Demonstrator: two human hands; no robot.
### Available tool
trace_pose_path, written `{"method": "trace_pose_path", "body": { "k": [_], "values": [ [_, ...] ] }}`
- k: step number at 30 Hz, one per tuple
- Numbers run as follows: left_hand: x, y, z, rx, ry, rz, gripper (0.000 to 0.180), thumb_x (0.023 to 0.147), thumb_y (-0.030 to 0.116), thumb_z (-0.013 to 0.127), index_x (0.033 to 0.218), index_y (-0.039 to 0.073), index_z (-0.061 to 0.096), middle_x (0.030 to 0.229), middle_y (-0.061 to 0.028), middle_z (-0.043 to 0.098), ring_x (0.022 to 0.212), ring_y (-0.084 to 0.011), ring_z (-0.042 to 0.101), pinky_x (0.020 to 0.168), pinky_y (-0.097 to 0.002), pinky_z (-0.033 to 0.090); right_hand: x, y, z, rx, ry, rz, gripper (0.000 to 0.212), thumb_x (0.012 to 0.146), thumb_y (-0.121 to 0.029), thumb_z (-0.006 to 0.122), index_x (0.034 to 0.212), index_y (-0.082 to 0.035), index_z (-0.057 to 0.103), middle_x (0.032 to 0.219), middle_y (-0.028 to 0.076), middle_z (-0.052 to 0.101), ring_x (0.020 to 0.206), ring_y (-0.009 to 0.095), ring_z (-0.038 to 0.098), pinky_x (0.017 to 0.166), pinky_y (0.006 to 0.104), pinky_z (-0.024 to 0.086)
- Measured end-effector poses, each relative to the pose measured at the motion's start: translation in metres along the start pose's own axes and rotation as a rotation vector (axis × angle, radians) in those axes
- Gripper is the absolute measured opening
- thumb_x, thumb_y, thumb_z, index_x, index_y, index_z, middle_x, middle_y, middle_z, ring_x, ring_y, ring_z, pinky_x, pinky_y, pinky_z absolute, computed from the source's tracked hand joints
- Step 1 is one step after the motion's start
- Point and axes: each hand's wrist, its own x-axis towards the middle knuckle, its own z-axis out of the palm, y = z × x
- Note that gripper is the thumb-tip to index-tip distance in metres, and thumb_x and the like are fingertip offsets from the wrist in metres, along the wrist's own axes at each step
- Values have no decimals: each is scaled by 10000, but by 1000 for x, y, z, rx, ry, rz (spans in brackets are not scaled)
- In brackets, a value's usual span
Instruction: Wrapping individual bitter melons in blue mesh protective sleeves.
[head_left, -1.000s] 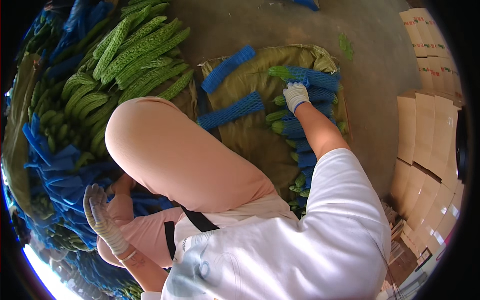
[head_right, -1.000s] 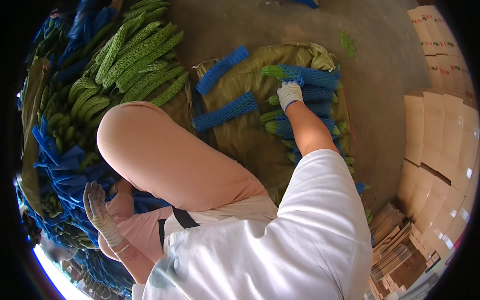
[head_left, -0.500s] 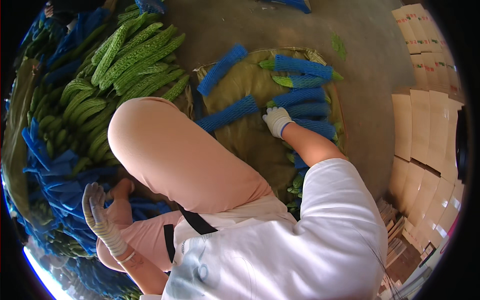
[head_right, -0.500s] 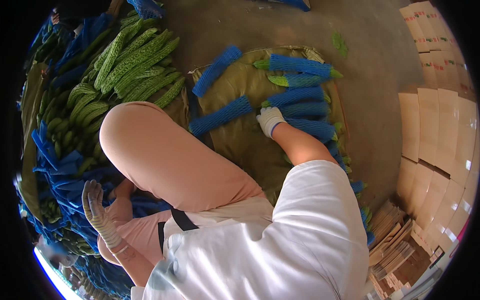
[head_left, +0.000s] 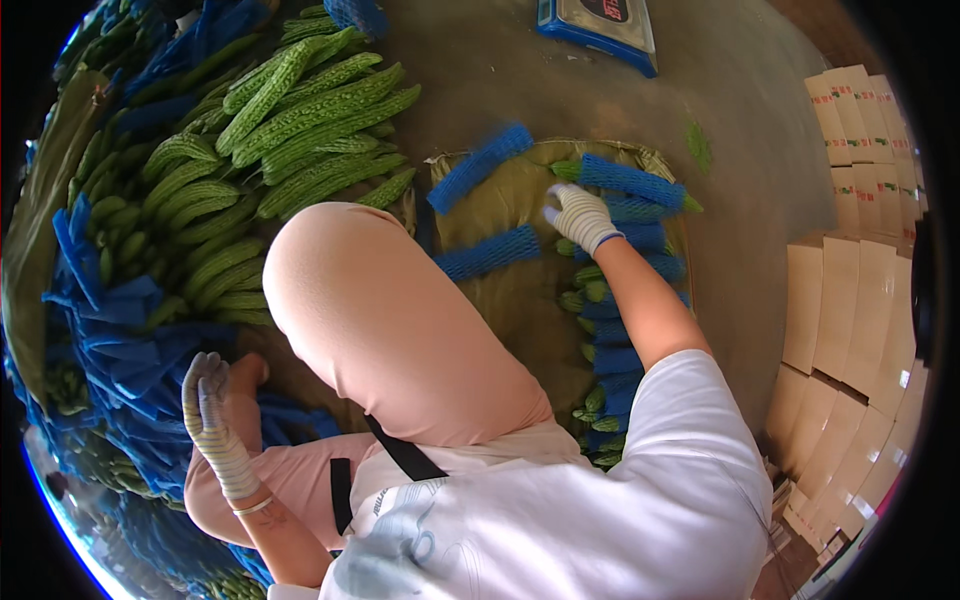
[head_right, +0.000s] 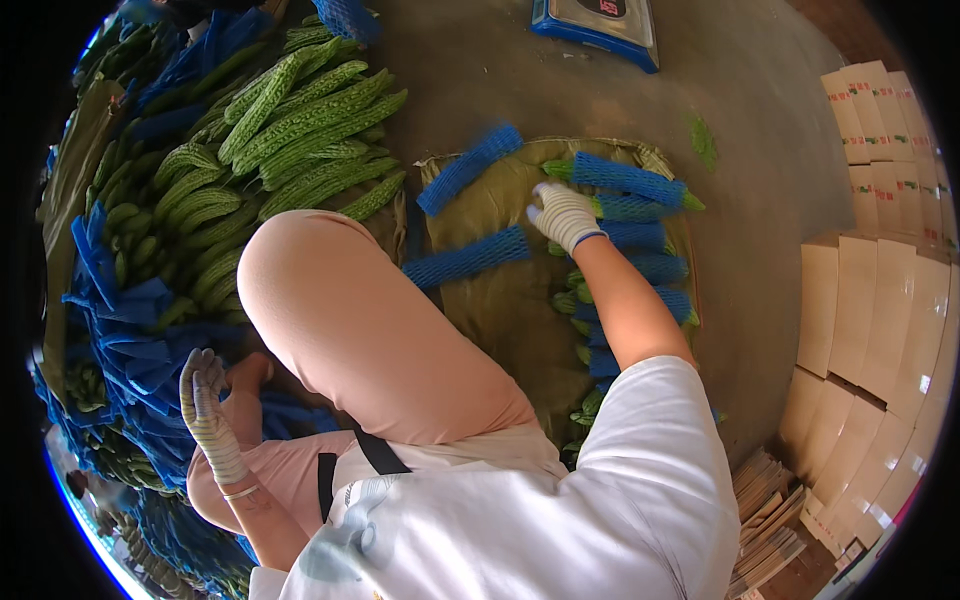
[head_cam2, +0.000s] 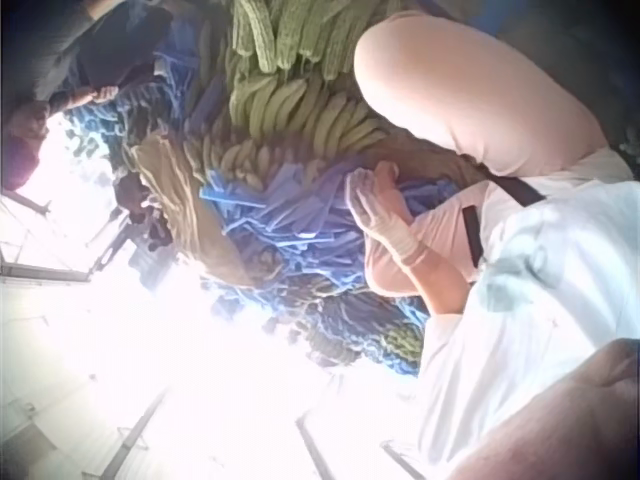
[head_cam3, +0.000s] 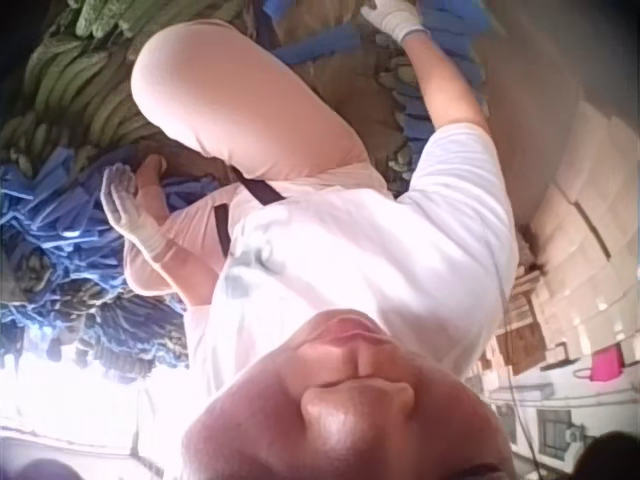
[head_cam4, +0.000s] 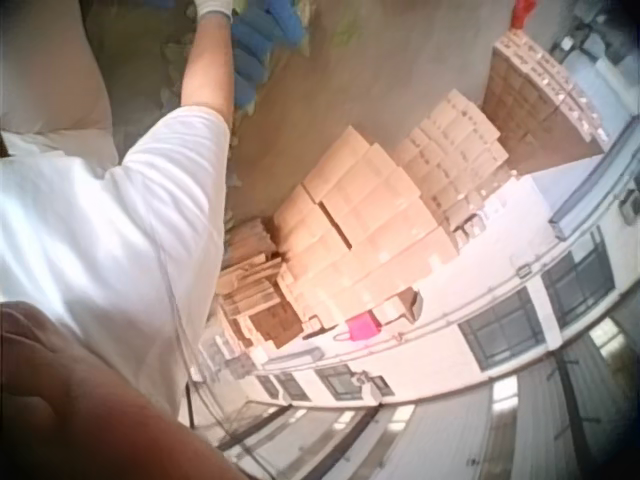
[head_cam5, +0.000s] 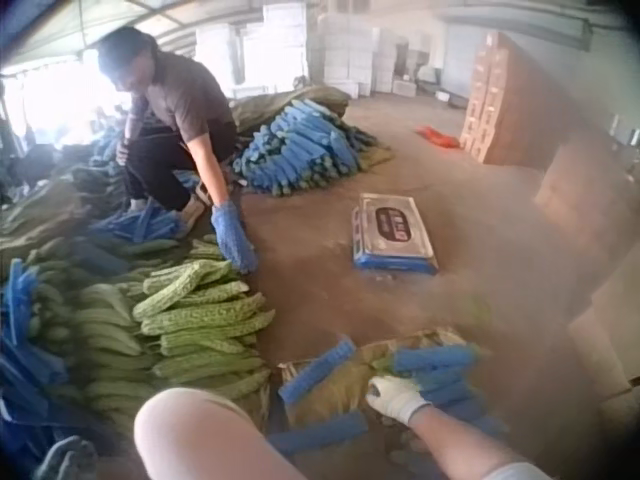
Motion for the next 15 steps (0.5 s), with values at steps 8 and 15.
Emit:
{"method": "trace_pose_path", "body": {
  "k": [8,15],
  "values": [
    [-3,-21,2,-90,37,-473,734,923,472,480,1478,151,122,1251,-183,522,857,-198,632,824,-309,491,54,0,-10,496,240,-87,462,807,-248,633,1205,-35,536,1071,201,617,1046,257,584,906,329,437],
    [54,-149,-24,73,340,-471,723,833,404,634,1408,98,318,1402,-216,347,1202,-337,435,975,-355,375,-20,-142,-147,903,505,-475,344,927,-121,477,1225,49,504,1165,172,572,1064,247,562,952,354,432]
  ]
}}
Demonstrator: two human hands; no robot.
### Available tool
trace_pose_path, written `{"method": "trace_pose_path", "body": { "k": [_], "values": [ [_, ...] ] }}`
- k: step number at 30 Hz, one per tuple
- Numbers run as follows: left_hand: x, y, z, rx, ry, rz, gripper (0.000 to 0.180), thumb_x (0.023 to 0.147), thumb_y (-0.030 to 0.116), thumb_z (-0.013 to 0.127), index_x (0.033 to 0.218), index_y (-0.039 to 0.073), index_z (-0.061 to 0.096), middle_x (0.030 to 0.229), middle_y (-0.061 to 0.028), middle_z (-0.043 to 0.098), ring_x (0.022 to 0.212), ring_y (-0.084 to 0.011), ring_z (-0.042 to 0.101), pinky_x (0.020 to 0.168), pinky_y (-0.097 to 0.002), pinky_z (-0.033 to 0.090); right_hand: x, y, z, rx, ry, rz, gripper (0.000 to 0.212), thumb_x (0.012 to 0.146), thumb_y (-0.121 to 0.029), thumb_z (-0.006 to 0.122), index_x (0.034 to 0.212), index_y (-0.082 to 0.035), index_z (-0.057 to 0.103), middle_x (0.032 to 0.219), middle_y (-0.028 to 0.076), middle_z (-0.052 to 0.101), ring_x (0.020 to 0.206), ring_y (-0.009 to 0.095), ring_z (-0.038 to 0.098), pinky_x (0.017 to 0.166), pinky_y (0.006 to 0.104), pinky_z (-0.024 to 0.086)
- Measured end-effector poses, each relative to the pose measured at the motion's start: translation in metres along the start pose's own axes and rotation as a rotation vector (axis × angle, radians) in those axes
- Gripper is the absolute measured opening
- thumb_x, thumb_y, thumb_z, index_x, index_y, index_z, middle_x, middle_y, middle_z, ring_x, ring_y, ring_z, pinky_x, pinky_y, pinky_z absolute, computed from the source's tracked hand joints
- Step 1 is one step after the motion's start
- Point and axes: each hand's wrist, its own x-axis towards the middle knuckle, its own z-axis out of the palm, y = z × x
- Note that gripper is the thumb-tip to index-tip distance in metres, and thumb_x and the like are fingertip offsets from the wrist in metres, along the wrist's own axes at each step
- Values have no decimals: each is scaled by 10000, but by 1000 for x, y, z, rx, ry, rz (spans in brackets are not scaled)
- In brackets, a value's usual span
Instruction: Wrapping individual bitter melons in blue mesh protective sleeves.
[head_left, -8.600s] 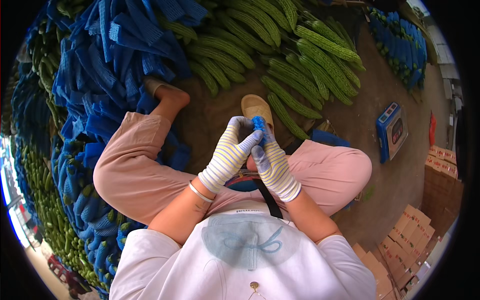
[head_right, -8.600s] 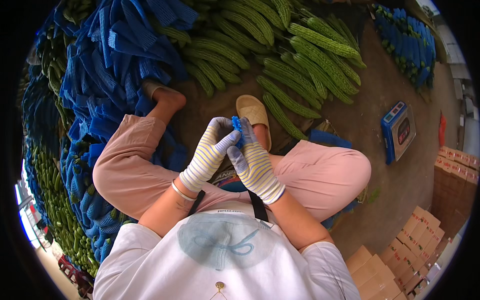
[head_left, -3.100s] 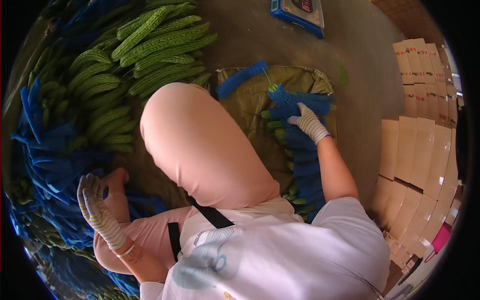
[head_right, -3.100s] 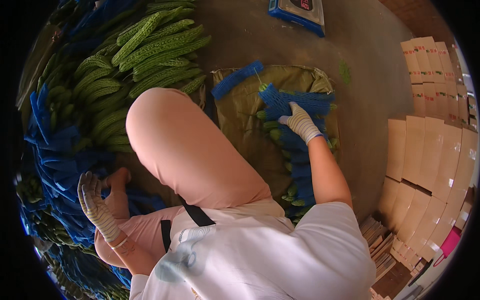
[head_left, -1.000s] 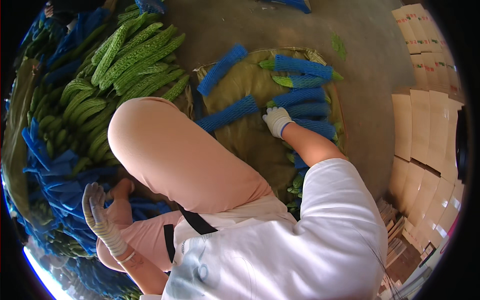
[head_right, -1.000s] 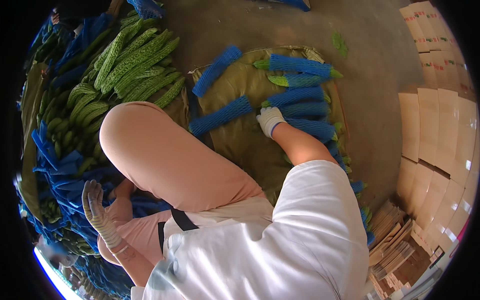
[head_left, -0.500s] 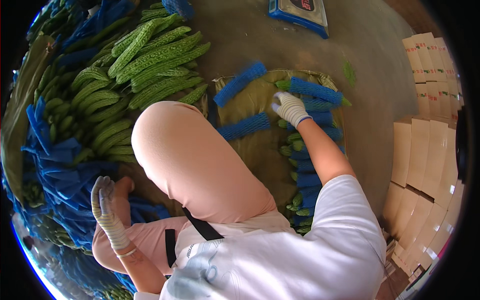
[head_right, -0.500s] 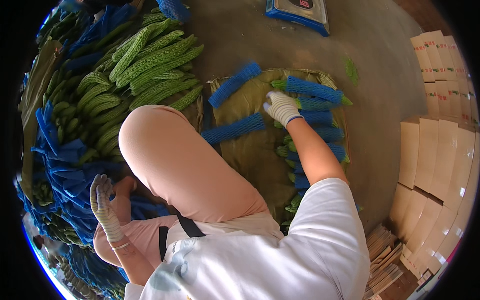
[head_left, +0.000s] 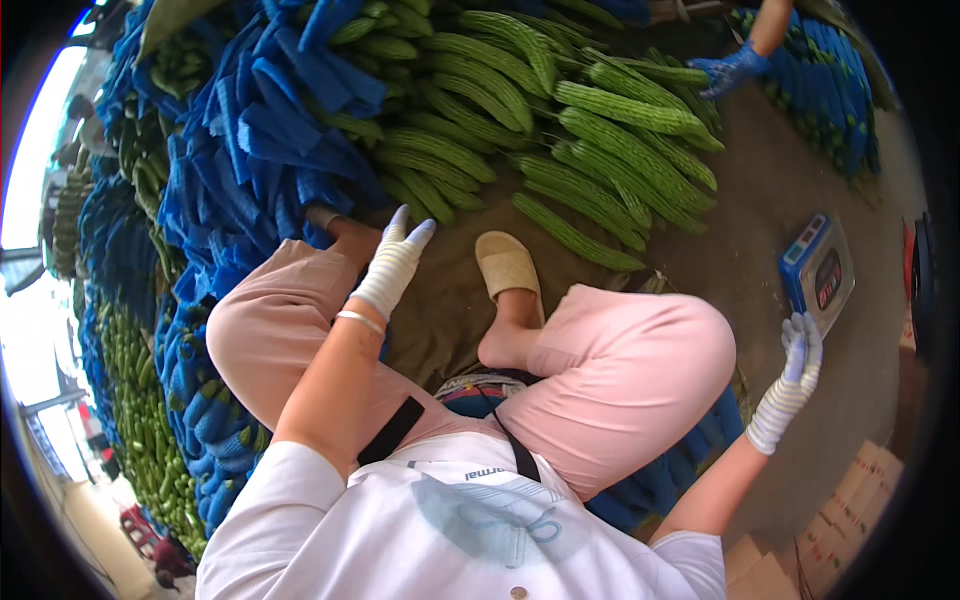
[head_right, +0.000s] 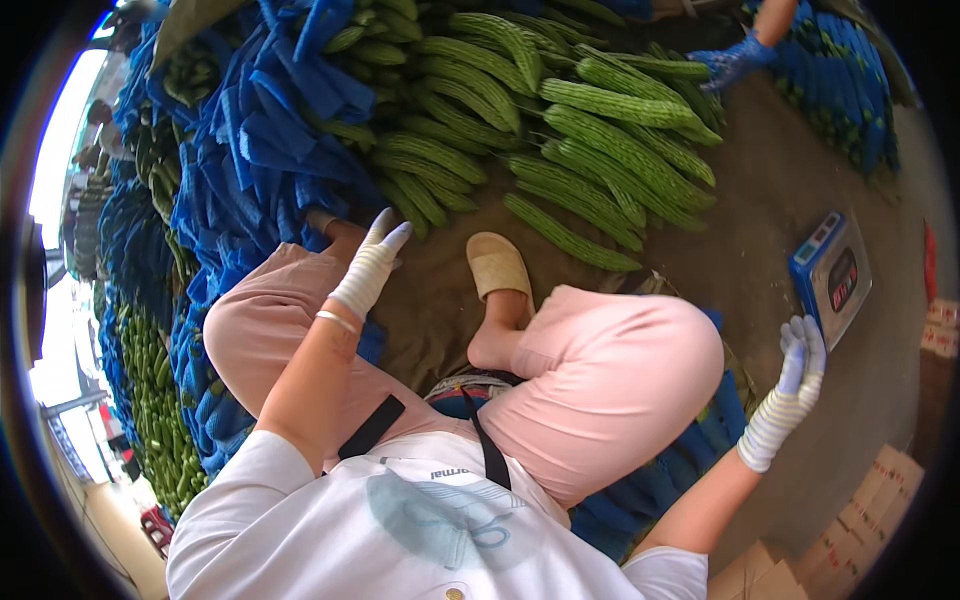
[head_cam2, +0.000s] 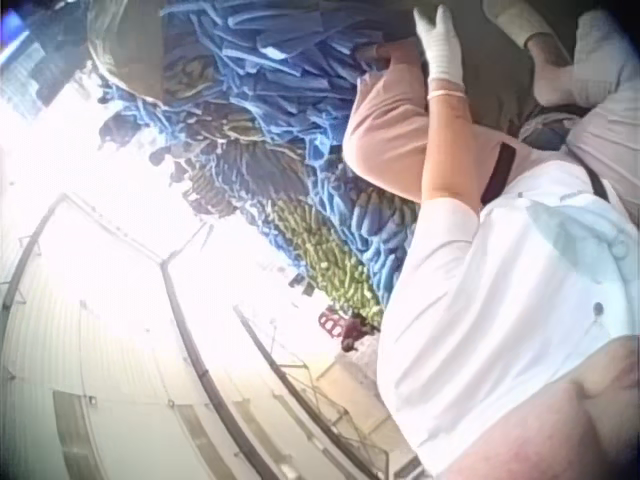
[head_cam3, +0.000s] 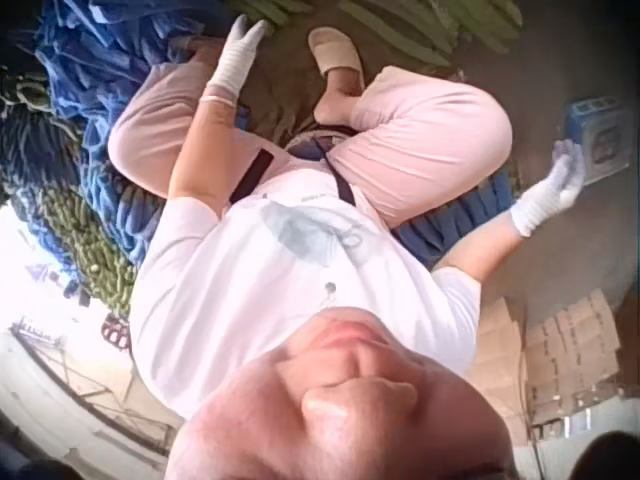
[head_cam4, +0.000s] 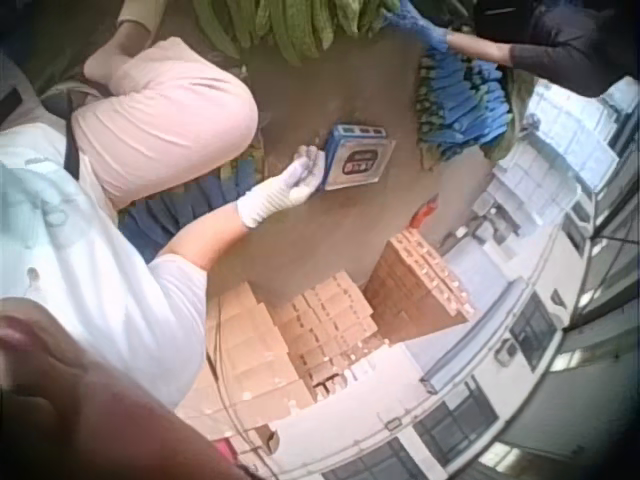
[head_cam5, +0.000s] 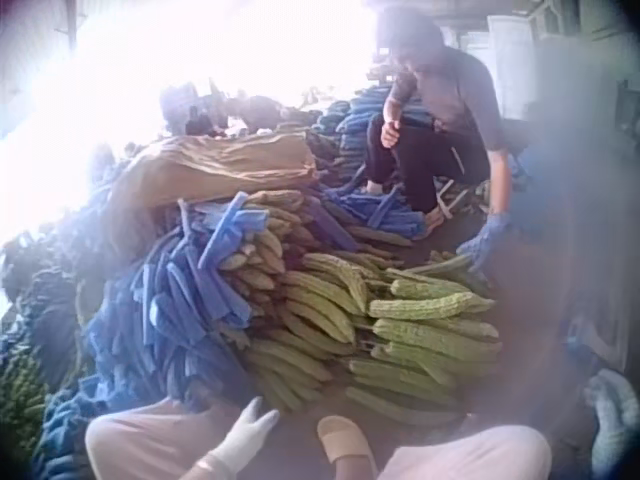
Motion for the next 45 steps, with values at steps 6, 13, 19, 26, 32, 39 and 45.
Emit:
{"method": "trace_pose_path", "body": {
  "k": [6,13,19,26,32,39,45],
  "values": [
    [84,-12,-40,420,571,-3,507,799,321,650,1261,158,521,1395,-238,342,1258,-396,363,1047,-386,330,-22,-64,102,-172,-324,-387,266,865,-3,487,1112,38,576,1056,130,613,965,227,590,893,337,458],
    [141,33,-133,1146,864,436,386,736,285,661,1115,219,628,1358,-164,405,1237,-372,383,1016,-506,334,1,-48,149,-92,-295,-138,227,897,2,474,1081,32,603,961,98,639,861,174,607,809,307,502],
    [155,47,-169,894,534,445,444,745,239,625,1166,102,583,1325,-153,452,1285,-384,333,1058,-533,269,14,-52,179,-101,-268,-142,212,908,-12,491,1082,27,605,972,84,636,857,149,613,798,280,514],
    [123,39,-169,1536,354,293,652,754,306,654,1328,76,446,1494,-122,205,1371,-378,160,1089,-555,178,-47,-93,165,-208,-426,-351,192,874,32,507,1035,30,612,947,90,632,843,142,610,772,266,502],
    [87,86,-180,1192,366,548,708,765,289,669,1346,3,382,1406,-149,357,1315,-341,316,1080,-441,282,-67,-102,149,-68,-298,-232,186,895,-5,511,1050,24,609,941,69,635,851,130,606,773,254,495],
    [-22,135,-161,900,213,920,631,804,226,636,1308,-66,394,1362,-218,386,1262,-377,367,1062,-385,316,-111,-157,216,174,-599,-376,180,837,-6,592,1012,18,626,889,76,640,772,116,607,720,232,483],
    [-14,116,-166,637,86,605,396,879,247,580,1197,12,559,1217,-180,545,1047,-328,571,941,-348,427,-126,-193,281,294,-814,-420,232,829,-75,639,1040,20,618,887,121,658,768,169,641,689,269,503]
  ]
}}
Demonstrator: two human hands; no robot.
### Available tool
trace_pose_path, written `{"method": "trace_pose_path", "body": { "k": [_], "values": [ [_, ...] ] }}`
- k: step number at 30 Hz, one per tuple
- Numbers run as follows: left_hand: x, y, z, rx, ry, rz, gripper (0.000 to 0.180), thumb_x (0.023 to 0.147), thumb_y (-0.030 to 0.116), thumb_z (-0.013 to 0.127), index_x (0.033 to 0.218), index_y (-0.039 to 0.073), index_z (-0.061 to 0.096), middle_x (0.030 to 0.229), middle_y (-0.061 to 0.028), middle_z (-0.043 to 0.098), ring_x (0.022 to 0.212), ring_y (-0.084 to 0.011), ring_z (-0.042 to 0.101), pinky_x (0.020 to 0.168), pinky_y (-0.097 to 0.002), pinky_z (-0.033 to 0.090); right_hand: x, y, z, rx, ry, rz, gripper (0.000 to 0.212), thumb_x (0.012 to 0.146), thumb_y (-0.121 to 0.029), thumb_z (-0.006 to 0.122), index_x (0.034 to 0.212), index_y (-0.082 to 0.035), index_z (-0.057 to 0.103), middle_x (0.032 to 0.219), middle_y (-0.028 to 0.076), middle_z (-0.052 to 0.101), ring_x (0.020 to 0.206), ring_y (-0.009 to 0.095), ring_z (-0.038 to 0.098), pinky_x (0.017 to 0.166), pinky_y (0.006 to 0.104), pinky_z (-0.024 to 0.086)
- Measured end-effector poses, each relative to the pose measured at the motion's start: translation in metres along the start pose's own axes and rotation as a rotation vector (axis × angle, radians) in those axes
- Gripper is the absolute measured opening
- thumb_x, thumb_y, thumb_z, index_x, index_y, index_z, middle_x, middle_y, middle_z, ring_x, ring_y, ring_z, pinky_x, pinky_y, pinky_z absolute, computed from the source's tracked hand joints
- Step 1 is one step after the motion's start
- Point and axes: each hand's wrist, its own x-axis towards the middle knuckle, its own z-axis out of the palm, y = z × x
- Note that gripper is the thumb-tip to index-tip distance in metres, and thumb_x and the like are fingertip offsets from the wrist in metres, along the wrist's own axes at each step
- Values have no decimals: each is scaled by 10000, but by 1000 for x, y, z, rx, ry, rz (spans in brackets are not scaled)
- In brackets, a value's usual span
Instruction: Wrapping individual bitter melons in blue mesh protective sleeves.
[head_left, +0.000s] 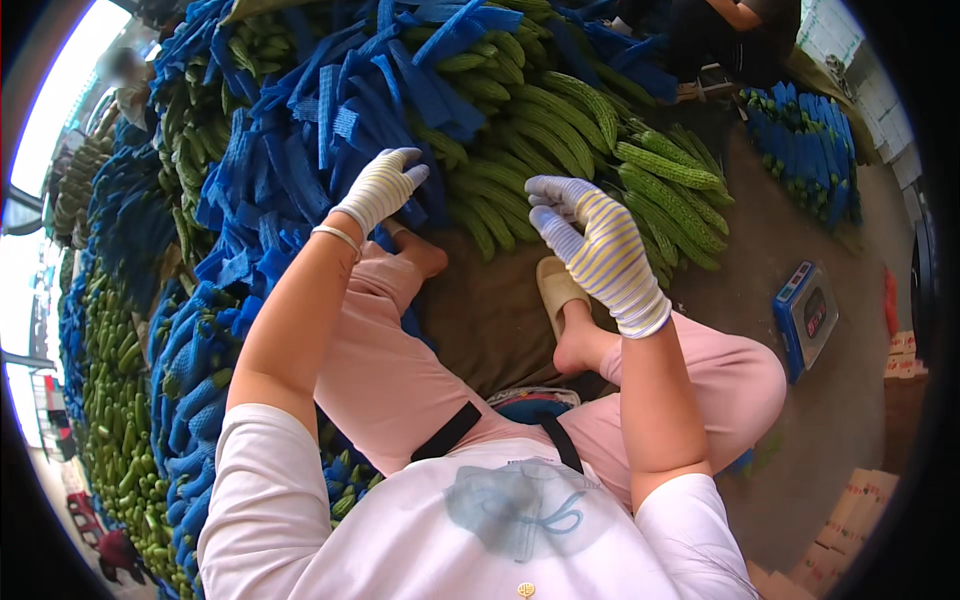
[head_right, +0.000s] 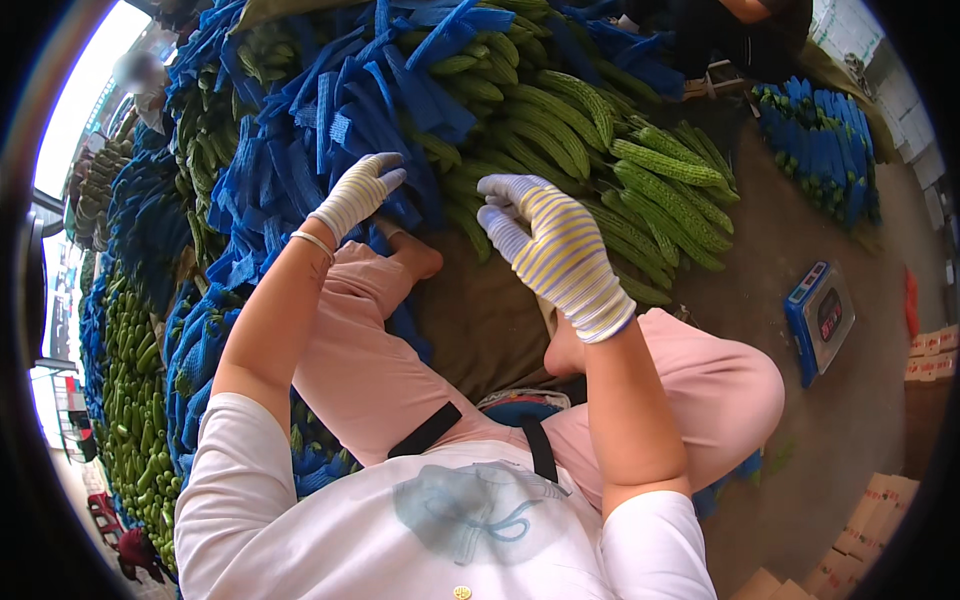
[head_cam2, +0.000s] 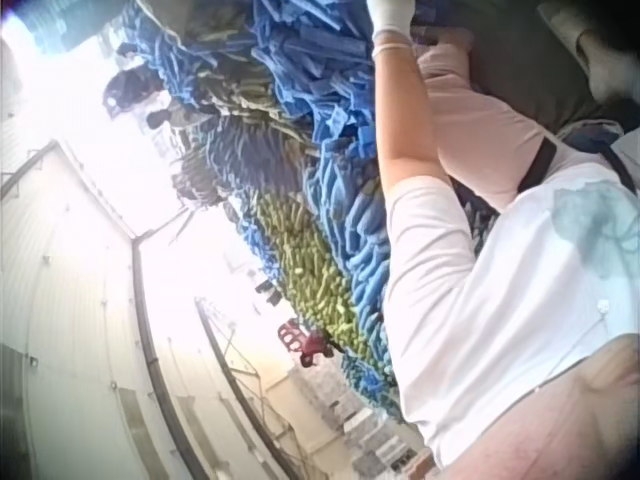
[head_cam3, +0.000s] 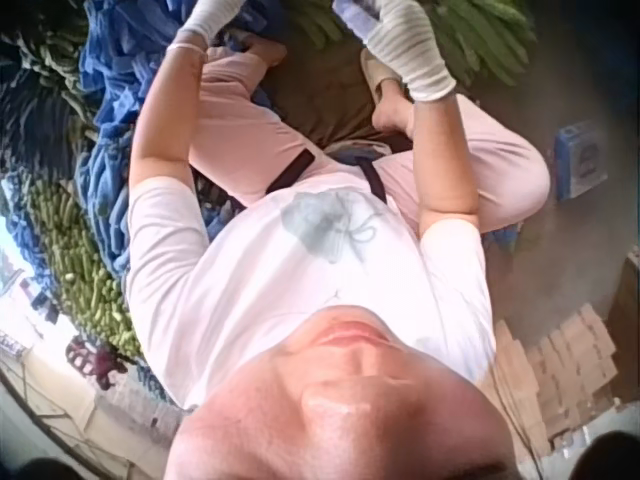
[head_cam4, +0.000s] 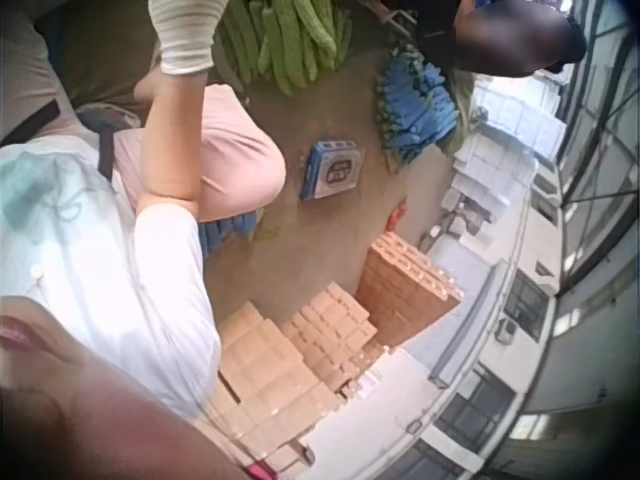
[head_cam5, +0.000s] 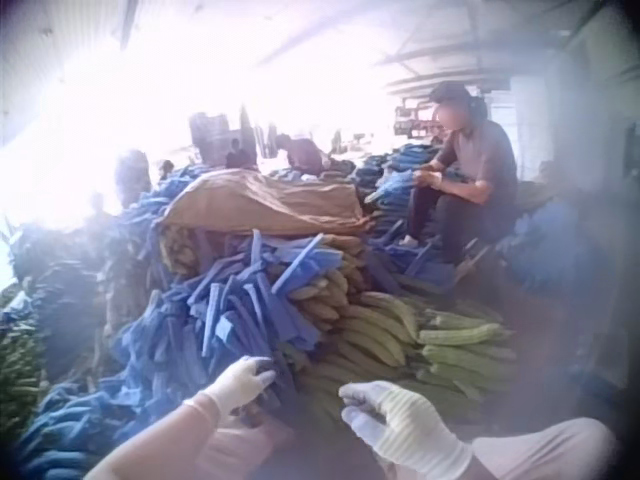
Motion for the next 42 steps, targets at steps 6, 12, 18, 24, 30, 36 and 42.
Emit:
{"method": "trace_pose_path", "body": {
  "k": [6,12,18,24,30,36,42],
  "values": [
    [45,-83,27,-51,-151,-376,379,878,247,554,1181,19,579,1104,-186,630,1075,-308,576,933,-339,432,-13,36,-2,-117,-130,41,225,816,-91,639,1023,-2,626,911,144,645,794,236,645,693,300,502],
    [78,-125,66,-203,-81,-473,418,867,260,557,1236,64,550,1188,-200,581,1129,-327,540,983,-354,406,-44,91,-30,-62,-43,438,235,834,-92,606,1045,10,620,959,153,635,848,222,638,753,296,497],
    [86,-122,75,181,2,-674,378,864,309,541,1213,172,589,1258,-212,511,1162,-343,506,1003,-380,400,-54,111,-26,-190,-203,513,267,797,-64,618,1053,16,617,964,165,639,853,255,639,765,314,504],
    [96,-75,85,-579,296,-122,171,886,107,544,1009,39,642,897,-66,646,824,-160,607,769,-289,484,-35,107,-16,-29,-103,442,287,791,-92,619,1066,-7,618,1026,155,636,935,301,623,832,352,491],
    [55,99,63,-801,-365,142,147,890,-3,531,998,9,630,890,-3,600,888,-88,532,823,-231,431,18,86,-16,-469,132,-220,606,787,-96,608,1337,26,386,1284,276,461,1114,403,513,971,385,415],
    [30,151,73,-1249,-443,-101,222,921,177,546,1106,67,601,808,45,568,612,-12,455,545,-149,348,-14,82,-25,612,184,299,476,922,-134,527,1346,39,399,1185,104,569,1059,133,516,910,250,404],
    [2,180,95,-1353,-406,-302,320,886,211,628,1156,60,544,725,58,463,601,-26,393,550,-154,329,-36,86,-34,448,266,386,344,928,-138,524,1227,33,531,1074,89,596,900,82,545,792,213,449]
  ]
}}
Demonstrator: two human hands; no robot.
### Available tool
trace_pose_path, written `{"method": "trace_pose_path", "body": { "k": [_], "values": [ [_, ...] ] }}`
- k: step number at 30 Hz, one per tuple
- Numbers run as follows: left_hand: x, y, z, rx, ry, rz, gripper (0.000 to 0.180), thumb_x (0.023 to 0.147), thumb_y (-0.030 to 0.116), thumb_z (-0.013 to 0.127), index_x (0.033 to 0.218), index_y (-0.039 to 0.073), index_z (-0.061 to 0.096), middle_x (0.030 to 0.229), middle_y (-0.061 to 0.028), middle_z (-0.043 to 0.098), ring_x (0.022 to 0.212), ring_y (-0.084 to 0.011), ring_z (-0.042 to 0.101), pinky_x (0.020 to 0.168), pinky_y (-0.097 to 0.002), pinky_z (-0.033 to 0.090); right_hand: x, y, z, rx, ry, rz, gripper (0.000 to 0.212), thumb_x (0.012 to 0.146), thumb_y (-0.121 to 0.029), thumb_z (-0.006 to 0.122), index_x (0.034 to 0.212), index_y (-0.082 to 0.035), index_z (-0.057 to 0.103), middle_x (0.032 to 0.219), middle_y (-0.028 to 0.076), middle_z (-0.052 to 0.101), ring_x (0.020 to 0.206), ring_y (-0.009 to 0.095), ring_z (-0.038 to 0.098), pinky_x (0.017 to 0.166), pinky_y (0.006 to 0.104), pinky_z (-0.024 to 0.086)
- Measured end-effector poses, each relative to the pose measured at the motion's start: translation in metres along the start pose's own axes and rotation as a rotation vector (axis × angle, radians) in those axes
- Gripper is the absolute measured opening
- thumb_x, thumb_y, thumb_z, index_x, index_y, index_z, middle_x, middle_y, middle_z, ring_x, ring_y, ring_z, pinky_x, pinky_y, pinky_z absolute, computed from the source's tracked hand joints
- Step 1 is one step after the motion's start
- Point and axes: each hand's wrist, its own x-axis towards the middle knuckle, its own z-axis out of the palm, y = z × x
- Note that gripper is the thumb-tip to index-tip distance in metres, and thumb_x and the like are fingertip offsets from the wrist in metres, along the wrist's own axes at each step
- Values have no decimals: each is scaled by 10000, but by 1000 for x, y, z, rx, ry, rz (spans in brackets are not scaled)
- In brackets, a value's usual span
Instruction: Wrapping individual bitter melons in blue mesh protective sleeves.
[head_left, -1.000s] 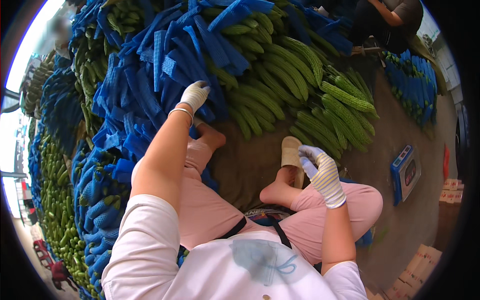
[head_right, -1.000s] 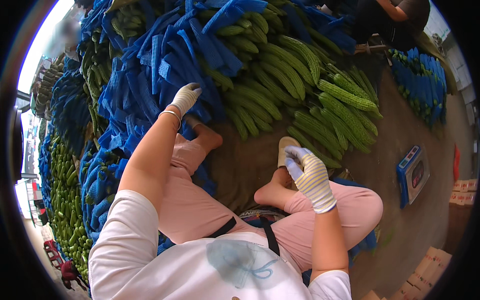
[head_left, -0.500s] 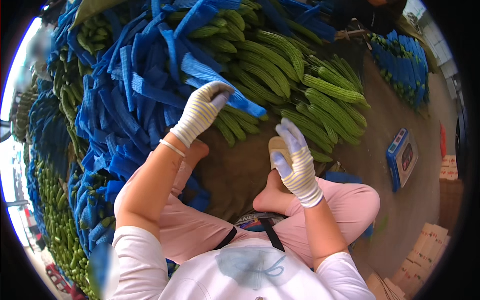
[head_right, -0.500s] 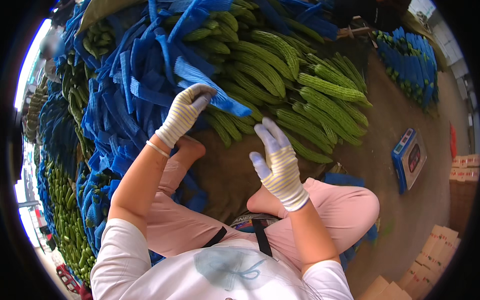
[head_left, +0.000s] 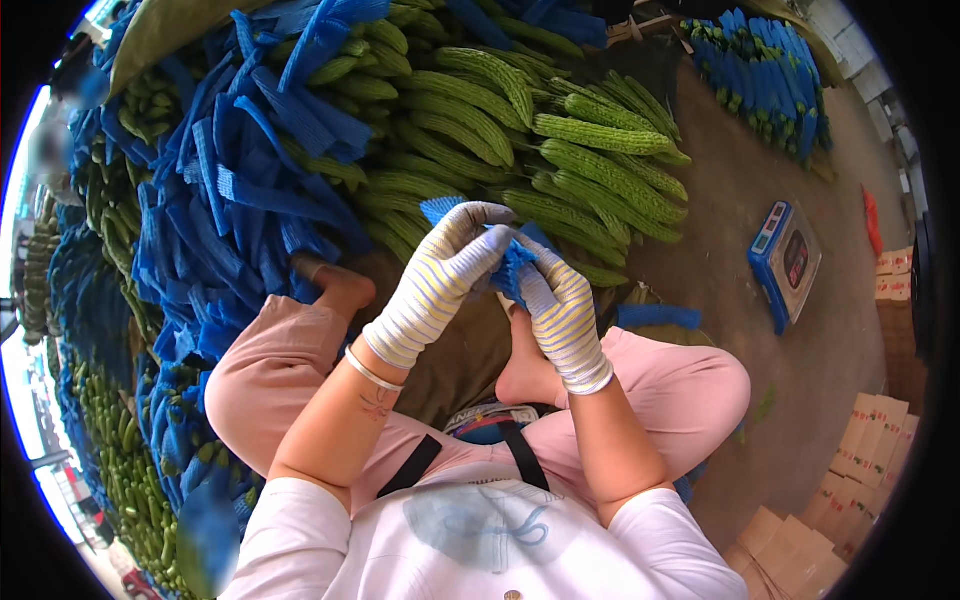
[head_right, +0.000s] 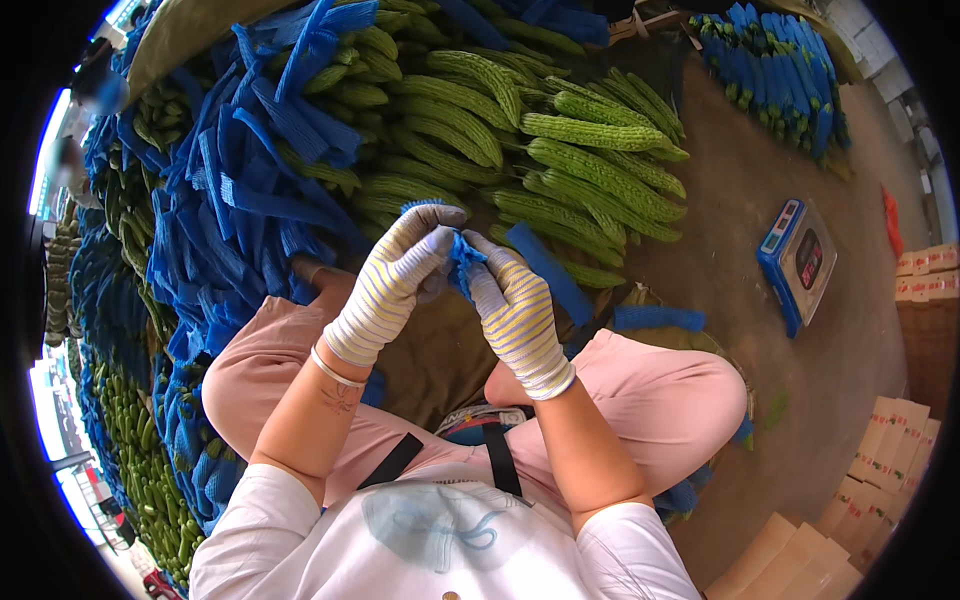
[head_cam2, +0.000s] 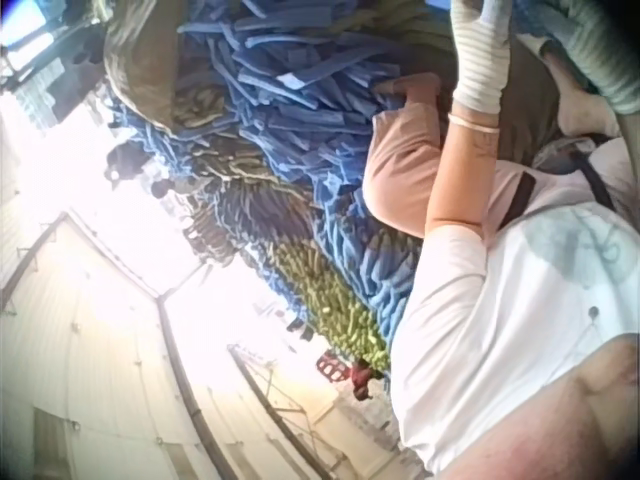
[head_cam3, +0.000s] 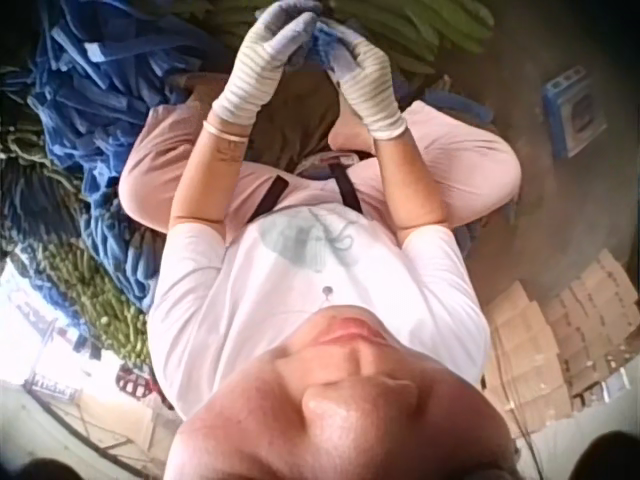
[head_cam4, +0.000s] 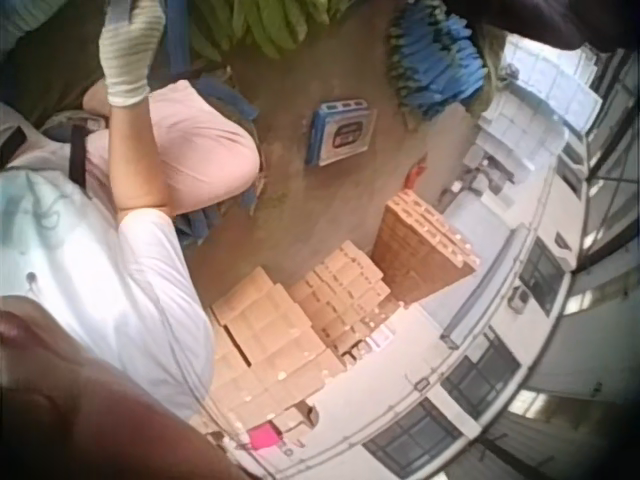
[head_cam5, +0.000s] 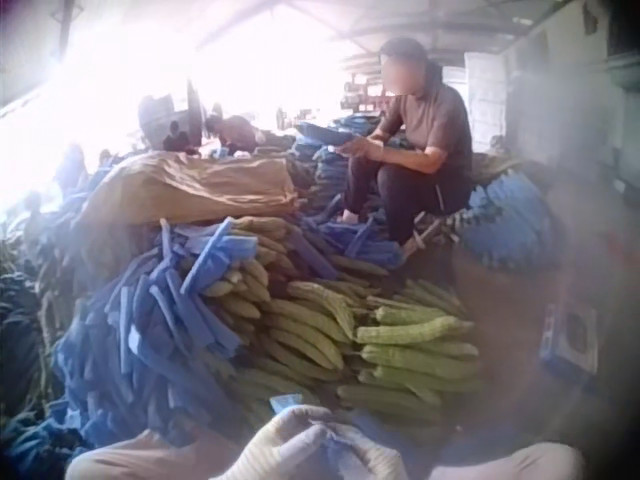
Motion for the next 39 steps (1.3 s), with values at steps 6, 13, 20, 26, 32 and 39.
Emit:
{"method": "trace_pose_path", "body": {
  "k": [6,13,20,26,32,39],
  "values": [
    [-7,-36,1,619,105,249,482,793,-12,640,1238,48,463,881,9,474,727,-41,451,652,-168,408,-15,26,-11,-103,76,107,171,899,-72,549,1033,13,615,741,17,597,659,64,521,612,219,458],
    [-11,-50,2,1295,198,684,447,648,-22,674,1081,30,576,992,-146,567,857,-342,566,743,-386,483,-11,39,-40,-272,214,80,90,886,-23,518,967,-17,559,741,45,589,661,100,559,611,241,474],
    [-13,-88,7,1107,15,611,265,732,-17,598,991,32,621,978,-158,623,861,-355,608,767,-383,507,-17,57,-45,33,236,174,121,886,29,501,990,-9,549,841,18,560,722,56,488,678,197,444],
    [1,-136,-30,548,21,-84,200,845,18,536,1024,19,623,907,-48,635,786,-159,601,732,-279,484,-40,69,-33,-124,12,350,151,849,15,550,987,16,610,838,31,593,765,95,537,711,237,469],
    [2,-109,-17,938,161,256,184,768,-34,632,947,-9,597,859,-75,528,736,-168,536,658,-285,454,-36,75,-43,-17,131,336,153,865,-15,564,1009,32,585,851,37,603,774,85,534,716,228,465],
    [-12,-85,15,896,-59,733,253,716,15,655,967,48,633,961,-118,636,850,-316,621,734,-358,508,-23,66,-47,-153,174,94,108,888,-23,544,991,-1,569,836,10,584,745,75,521,682,204,450]
  ]
}}
